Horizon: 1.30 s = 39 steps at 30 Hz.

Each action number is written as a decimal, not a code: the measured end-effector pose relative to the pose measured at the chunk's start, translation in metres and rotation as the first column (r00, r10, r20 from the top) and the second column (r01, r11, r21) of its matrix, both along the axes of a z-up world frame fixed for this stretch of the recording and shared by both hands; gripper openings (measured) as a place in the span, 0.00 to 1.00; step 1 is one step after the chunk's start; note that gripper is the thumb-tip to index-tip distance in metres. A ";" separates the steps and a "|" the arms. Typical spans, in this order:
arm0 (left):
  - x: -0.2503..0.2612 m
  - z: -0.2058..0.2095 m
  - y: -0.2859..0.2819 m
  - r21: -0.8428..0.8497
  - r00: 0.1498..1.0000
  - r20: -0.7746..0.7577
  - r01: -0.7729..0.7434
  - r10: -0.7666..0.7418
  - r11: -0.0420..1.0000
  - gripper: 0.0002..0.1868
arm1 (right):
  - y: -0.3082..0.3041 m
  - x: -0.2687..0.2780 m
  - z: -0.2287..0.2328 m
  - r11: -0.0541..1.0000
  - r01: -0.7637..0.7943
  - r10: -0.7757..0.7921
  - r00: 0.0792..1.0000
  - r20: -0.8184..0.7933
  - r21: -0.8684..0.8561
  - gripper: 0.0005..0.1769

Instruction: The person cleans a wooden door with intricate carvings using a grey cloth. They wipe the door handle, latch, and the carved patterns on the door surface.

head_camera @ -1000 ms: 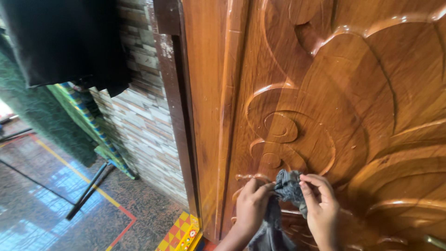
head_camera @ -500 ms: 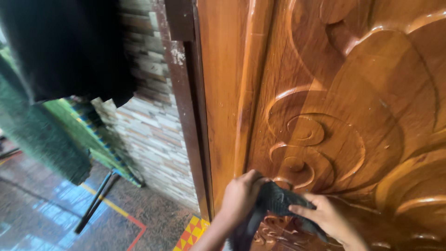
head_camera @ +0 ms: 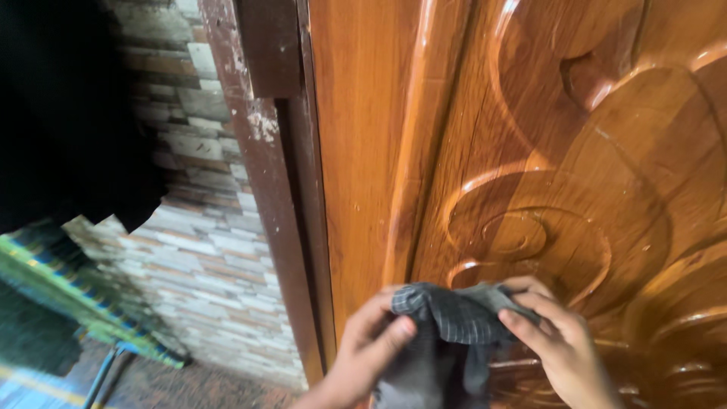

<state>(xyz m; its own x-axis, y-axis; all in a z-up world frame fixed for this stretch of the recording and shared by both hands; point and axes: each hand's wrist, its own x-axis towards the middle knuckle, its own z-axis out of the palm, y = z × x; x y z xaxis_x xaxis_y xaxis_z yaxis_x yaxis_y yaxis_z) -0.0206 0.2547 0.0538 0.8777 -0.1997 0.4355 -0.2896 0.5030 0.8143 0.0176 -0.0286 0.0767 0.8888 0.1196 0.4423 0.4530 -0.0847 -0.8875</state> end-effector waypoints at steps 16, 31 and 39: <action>0.081 0.059 -0.083 0.332 0.347 0.907 -0.938 0.237 0.104 0.24 | 0.090 0.034 0.077 0.807 0.431 -0.586 0.673 0.452 0.404 0.15; 0.133 0.006 -0.075 0.130 0.050 0.974 -0.924 0.222 -0.360 0.26 | 0.094 0.112 -0.006 0.335 0.935 -0.278 0.215 0.936 -0.115 0.24; 0.131 -0.088 -0.080 0.327 0.259 0.941 -0.866 0.220 -0.379 0.22 | 0.082 0.113 -0.084 0.304 0.924 -0.122 0.281 0.952 -0.233 0.23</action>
